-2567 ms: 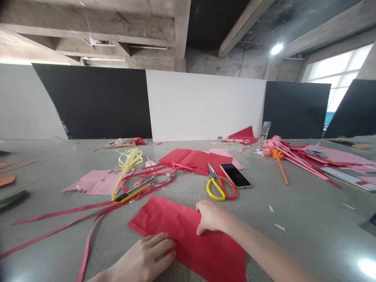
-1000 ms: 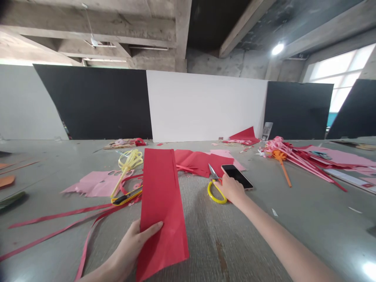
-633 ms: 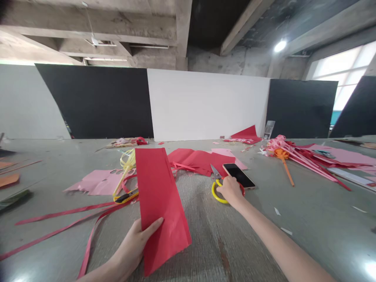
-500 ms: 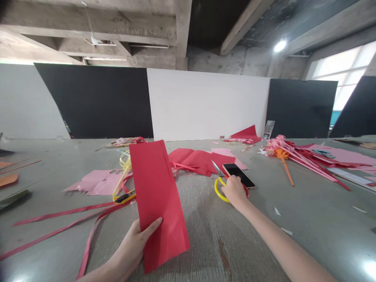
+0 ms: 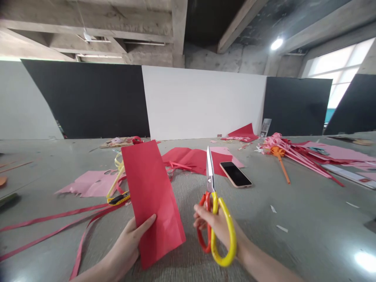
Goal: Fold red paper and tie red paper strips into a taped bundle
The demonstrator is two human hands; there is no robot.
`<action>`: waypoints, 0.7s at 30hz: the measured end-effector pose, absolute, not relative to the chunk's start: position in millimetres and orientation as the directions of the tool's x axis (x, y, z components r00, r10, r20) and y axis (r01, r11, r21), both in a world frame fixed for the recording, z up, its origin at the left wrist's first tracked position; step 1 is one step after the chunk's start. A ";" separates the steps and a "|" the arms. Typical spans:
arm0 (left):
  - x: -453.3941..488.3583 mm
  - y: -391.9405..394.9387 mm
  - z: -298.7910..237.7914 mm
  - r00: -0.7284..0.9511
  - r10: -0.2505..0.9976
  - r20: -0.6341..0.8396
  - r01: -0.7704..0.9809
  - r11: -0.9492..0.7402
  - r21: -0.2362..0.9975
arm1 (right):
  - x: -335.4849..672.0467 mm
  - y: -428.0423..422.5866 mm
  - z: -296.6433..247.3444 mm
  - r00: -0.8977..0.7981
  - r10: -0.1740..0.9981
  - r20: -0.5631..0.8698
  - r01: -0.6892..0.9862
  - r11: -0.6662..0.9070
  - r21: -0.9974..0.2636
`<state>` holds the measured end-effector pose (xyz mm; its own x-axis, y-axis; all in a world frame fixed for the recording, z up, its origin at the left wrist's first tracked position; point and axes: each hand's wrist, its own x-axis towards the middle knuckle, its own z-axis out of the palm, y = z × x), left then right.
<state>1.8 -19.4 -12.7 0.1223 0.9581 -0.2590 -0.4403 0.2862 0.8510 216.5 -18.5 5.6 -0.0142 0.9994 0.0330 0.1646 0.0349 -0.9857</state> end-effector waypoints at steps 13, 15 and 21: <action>7.4 -40.4 4.7 0.478 0.840 -0.256 -0.574 0.519 0.633 | 194.0 -43.7 -8.5 0.067 0.991 0.119 0.365 0.087 -0.927; 12.0 -44.0 1.4 0.444 0.844 -0.299 -0.535 0.518 0.668 | 192.7 -45.3 -1.3 0.069 0.985 0.158 0.428 0.114 -0.897; 24.3 -44.9 -7.1 0.244 0.916 -0.319 -0.338 0.389 0.857 | 187.3 -50.4 -0.7 0.021 0.975 0.223 0.491 0.185 -0.851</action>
<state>24.3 -44.9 -7.1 0.2444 0.9156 -0.3194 -0.3376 0.3891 0.8571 187.3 -50.4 -0.7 0.0207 0.9746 0.2232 0.4912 0.1845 -0.8513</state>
